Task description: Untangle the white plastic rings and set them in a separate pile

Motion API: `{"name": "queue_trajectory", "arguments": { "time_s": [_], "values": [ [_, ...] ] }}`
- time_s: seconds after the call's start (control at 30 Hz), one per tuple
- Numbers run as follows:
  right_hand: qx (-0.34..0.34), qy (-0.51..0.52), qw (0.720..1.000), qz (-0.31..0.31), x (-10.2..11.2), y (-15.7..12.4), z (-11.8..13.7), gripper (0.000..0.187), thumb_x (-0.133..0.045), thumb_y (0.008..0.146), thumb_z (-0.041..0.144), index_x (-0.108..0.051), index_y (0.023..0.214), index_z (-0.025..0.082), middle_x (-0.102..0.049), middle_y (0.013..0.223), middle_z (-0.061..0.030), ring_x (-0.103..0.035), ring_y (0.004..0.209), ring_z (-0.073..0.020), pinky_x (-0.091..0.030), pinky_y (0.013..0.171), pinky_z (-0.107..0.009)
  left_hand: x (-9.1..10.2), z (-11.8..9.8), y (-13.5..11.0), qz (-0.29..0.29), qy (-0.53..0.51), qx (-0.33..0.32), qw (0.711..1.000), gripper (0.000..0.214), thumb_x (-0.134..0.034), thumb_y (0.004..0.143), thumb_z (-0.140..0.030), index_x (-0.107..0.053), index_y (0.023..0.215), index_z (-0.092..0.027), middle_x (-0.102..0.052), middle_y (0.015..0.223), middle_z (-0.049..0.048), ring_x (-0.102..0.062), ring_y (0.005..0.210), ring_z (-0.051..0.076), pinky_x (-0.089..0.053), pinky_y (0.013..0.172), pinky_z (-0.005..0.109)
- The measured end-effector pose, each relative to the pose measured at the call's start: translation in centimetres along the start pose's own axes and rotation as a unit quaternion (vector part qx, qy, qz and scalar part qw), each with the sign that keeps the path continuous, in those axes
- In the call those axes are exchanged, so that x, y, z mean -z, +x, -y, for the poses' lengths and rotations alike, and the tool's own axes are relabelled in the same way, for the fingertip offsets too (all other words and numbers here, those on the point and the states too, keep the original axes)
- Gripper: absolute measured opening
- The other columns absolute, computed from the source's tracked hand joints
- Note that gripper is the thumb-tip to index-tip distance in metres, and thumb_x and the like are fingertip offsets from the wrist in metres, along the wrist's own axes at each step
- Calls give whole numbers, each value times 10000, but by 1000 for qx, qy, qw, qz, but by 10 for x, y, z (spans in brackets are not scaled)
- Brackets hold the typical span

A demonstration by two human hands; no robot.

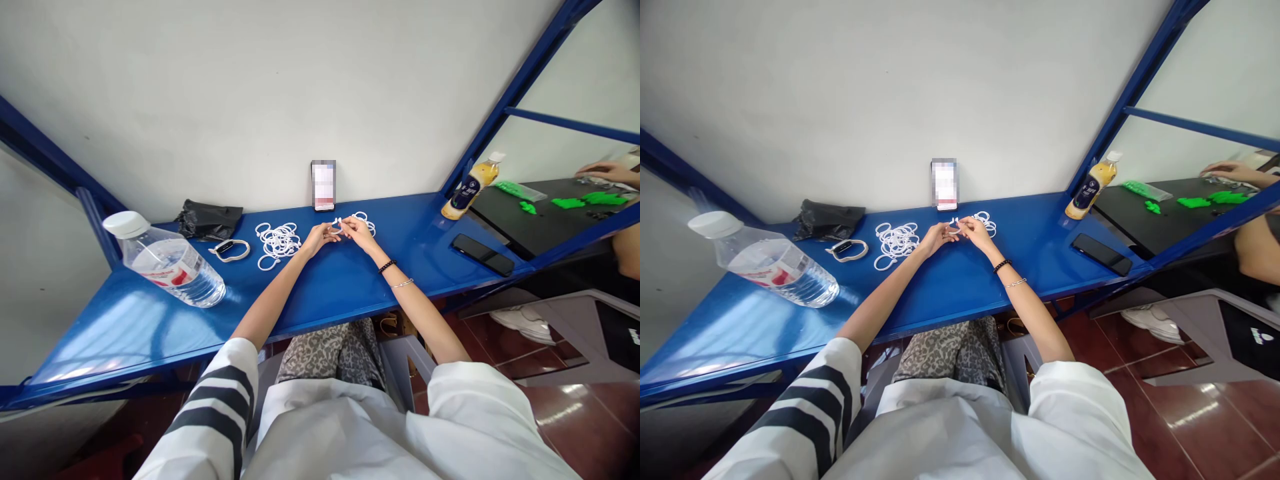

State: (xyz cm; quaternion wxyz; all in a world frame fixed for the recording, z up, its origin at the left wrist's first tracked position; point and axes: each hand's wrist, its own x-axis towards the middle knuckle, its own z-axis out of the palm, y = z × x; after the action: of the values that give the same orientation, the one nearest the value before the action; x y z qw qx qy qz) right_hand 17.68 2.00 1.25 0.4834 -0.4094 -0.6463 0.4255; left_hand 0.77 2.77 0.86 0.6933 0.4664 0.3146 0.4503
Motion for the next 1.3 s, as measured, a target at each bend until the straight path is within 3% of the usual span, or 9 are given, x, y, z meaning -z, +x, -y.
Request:
{"name": "queue_trajectory", "arguments": {
  "time_s": [0.17,0.57,0.97,1.3],
  "values": [
    [2,13,1000,9,-2,0,1,465,-662,732,635,-588,861,194,-520,594,40,-482,545,-100,-393,514,-241,1,-1,0,-7,-38,4,999,223,-630,785,-346,-598,762,-127,-715,901,120,-678,794,196,-489,781,307],
    [-1,21,1000,-4,1,0,0,426,-675,741,603,-620,868,199,-528,608,33,-477,563,-99,-393,522,-239,2,0,-2,-2,-39,-34,999,242,-708,731,-367,-613,695,-147,-686,1086,92,-616,1036,220,-471,886,339],
    [-42,83,994,-49,1,1,6,465,-755,635,605,-673,824,187,-495,573,45,-429,531,-78,-346,487,-229,3,2,-2,-21,-11,-48,999,328,-774,707,-437,-673,815,-144,-702,883,71,-655,840,153,-471,830,291],
    [-65,87,992,-58,6,0,5,469,-725,659,610,-695,888,202,-623,787,2,-485,562,-67,-393,492,-212,3,2,-4,11,7,-45,999,314,-802,695,-384,-711,845,-123,-718,870,80,-662,760,140,-492,842,307]
  ]
}}
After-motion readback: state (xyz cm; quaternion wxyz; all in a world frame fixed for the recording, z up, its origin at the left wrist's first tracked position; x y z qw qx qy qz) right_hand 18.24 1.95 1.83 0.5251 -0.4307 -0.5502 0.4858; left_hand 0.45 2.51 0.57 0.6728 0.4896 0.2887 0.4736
